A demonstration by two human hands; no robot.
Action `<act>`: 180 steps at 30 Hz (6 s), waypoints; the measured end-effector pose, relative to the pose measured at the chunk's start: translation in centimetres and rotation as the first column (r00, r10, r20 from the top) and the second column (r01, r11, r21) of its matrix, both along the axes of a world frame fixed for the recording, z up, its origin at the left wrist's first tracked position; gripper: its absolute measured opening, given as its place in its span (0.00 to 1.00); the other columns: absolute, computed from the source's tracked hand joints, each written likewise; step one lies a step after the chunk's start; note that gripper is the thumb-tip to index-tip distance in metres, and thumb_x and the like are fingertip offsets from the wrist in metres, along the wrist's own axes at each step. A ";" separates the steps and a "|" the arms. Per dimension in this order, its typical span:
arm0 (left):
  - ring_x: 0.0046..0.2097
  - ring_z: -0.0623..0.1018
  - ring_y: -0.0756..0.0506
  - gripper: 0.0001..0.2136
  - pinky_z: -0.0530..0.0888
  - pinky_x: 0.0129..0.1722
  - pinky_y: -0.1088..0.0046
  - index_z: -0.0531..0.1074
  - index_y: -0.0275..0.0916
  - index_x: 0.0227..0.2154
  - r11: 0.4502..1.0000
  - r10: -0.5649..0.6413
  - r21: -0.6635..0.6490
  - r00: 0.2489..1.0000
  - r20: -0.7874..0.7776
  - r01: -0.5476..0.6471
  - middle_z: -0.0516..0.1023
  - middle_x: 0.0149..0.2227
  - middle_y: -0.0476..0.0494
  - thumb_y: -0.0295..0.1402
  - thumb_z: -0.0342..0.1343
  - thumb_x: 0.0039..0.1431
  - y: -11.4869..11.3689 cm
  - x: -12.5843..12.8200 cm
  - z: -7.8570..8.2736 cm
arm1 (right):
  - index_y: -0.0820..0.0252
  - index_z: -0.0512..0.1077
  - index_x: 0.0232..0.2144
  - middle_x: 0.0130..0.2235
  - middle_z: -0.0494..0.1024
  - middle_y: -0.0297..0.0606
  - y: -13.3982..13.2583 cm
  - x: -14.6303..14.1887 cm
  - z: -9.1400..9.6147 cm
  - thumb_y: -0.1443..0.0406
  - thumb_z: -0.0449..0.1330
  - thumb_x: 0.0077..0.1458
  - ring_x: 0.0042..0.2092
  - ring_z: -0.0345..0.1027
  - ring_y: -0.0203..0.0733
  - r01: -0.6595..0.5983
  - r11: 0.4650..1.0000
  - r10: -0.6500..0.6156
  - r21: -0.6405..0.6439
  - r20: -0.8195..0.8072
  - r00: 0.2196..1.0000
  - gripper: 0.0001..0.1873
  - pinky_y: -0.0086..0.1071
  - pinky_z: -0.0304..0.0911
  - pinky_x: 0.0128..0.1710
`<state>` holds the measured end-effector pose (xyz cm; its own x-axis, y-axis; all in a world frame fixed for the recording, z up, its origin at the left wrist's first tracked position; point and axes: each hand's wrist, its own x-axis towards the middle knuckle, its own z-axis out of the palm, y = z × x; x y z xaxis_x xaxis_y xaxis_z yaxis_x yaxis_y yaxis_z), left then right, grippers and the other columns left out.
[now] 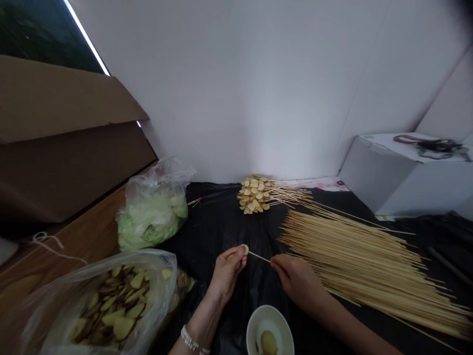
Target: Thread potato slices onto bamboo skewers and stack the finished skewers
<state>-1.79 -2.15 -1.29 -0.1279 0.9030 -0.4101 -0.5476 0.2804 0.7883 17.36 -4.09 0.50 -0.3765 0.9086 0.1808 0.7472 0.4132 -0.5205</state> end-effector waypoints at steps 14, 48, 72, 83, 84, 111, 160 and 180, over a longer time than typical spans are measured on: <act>0.24 0.74 0.55 0.16 0.74 0.28 0.83 0.76 0.31 0.27 0.999 0.042 0.016 0.998 0.038 -0.042 0.78 0.26 0.44 0.30 0.72 0.32 0.3 -0.3 0.1 | 0.58 0.67 0.28 0.28 0.70 0.35 -0.2 -0.2 -1.9 0.75 0.48 0.57 0.30 0.63 0.39 -0.018 0.917 -0.048 0.398 0.154 0.987 0.11 0.32 0.49 0.29; 0.25 0.73 0.56 0.08 0.74 0.28 0.84 0.76 0.32 0.27 0.998 0.057 0.013 0.995 0.087 -0.058 0.77 0.26 0.45 0.25 0.67 0.42 0.3 -0.5 0.3 | 0.58 0.66 0.32 0.31 0.72 0.34 0.0 0.0 -0.5 0.71 0.48 0.61 0.33 0.67 0.37 0.007 0.980 -0.043 0.198 0.177 0.983 0.09 0.29 0.50 0.30; 0.26 0.74 0.55 0.12 0.74 0.28 0.83 0.76 0.32 0.27 1.000 -0.008 0.020 0.998 0.064 0.006 0.78 0.27 0.44 0.28 0.70 0.37 0.2 -0.1 0.1 | 0.58 0.68 0.26 0.26 0.71 0.34 -0.1 0.0 -1.0 0.74 0.49 0.57 0.29 0.62 0.37 0.047 0.937 -0.112 0.346 0.169 0.979 0.12 0.32 0.44 0.29; 0.26 0.74 0.55 0.13 0.73 0.28 0.82 0.76 0.31 0.27 1.000 -0.019 0.007 0.999 0.041 0.019 0.78 0.27 0.43 0.29 0.70 0.36 0.0 0.2 0.1 | 0.58 0.66 0.26 0.26 0.70 0.34 -0.2 0.0 -0.6 0.74 0.50 0.57 0.30 0.61 0.39 0.036 0.952 -0.083 0.305 0.141 0.987 0.12 0.32 0.45 0.30; 0.26 0.74 0.55 0.13 0.74 0.28 0.82 0.76 0.31 0.27 1.000 -0.020 0.005 0.999 0.040 0.020 0.78 0.27 0.43 0.29 0.70 0.37 0.0 0.2 0.1 | 0.58 0.66 0.25 0.26 0.70 0.34 -0.1 0.0 -0.6 0.75 0.50 0.56 0.31 0.60 0.39 0.028 0.944 -0.074 0.330 0.129 0.989 0.12 0.32 0.46 0.31; 0.27 0.75 0.54 0.14 0.73 0.29 0.82 0.76 0.31 0.28 0.997 -0.082 0.013 0.997 0.005 0.082 0.79 0.28 0.43 0.31 0.70 0.36 -0.1 0.1 -0.3 | 0.58 0.66 0.25 0.24 0.69 0.35 -0.3 -0.4 -1.5 0.74 0.50 0.58 0.31 0.59 0.41 0.013 0.923 -0.073 0.384 0.144 0.987 0.12 0.33 0.45 0.30; 0.28 0.73 0.55 0.12 0.72 0.30 0.83 0.78 0.32 0.28 0.994 -0.110 0.013 0.994 0.003 0.110 0.77 0.28 0.44 0.33 0.69 0.40 -0.3 0.4 0.1 | 0.58 0.64 0.27 0.25 0.72 0.33 -0.7 -0.8 -1.3 0.73 0.52 0.58 0.25 0.64 0.36 -0.015 0.932 -0.105 0.363 0.309 0.945 0.09 0.32 0.43 0.24; 0.27 0.74 0.55 0.13 0.73 0.30 0.83 0.78 0.32 0.29 0.987 -0.159 0.015 0.987 -0.012 0.159 0.77 0.28 0.43 0.34 0.69 0.39 -0.4 0.6 0.3 | 0.59 0.64 0.28 0.25 0.73 0.32 -0.4 -0.7 -1.3 0.71 0.47 0.62 0.27 0.68 0.34 0.001 0.999 -0.008 0.048 0.142 0.990 0.11 0.29 0.47 0.25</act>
